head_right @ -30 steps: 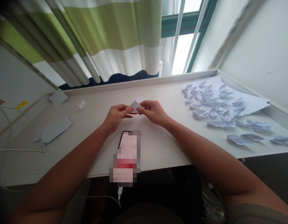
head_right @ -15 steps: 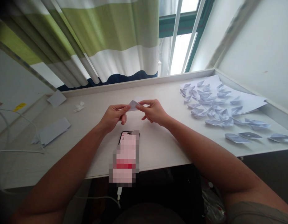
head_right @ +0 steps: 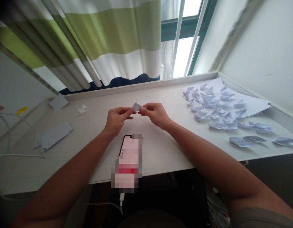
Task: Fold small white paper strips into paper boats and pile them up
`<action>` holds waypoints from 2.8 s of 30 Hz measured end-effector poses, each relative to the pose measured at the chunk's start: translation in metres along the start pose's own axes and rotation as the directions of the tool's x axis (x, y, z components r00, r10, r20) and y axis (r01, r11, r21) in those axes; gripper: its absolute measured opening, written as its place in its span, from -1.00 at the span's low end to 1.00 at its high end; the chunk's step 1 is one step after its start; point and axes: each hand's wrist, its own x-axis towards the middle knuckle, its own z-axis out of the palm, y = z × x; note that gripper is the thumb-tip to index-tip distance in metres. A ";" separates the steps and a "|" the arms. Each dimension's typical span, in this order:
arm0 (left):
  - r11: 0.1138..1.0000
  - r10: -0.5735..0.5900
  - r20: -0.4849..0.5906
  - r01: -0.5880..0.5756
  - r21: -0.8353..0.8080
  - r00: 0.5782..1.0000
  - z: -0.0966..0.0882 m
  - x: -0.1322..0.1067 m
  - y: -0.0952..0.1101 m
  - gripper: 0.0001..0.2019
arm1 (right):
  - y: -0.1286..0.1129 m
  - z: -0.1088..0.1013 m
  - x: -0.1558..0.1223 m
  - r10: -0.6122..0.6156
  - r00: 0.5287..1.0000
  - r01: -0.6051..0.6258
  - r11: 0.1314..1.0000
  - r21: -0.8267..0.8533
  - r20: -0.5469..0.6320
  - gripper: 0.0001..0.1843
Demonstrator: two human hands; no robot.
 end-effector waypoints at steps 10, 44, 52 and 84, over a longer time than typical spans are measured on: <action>0.991 0.080 0.133 -0.093 0.098 0.988 -0.006 0.000 0.003 -0.58 | -0.001 0.002 -0.005 -0.150 0.989 0.151 0.983 -0.103 0.013 -0.50; 0.981 0.022 0.262 -0.072 0.181 0.965 -0.006 -0.006 0.014 -0.58 | -0.005 -0.001 -0.008 -0.102 0.976 0.146 0.961 -0.235 0.191 -0.43; 0.994 -0.086 0.246 0.066 0.088 0.965 -0.004 -0.005 0.010 -0.51 | -0.010 0.001 -0.012 -0.415 0.907 0.398 0.790 -0.466 0.072 -0.69; 0.995 0.092 0.141 -0.096 0.022 0.986 -0.002 -0.004 0.009 -0.59 | -0.006 0.000 -0.005 -0.091 0.996 0.091 0.996 0.007 0.010 -0.57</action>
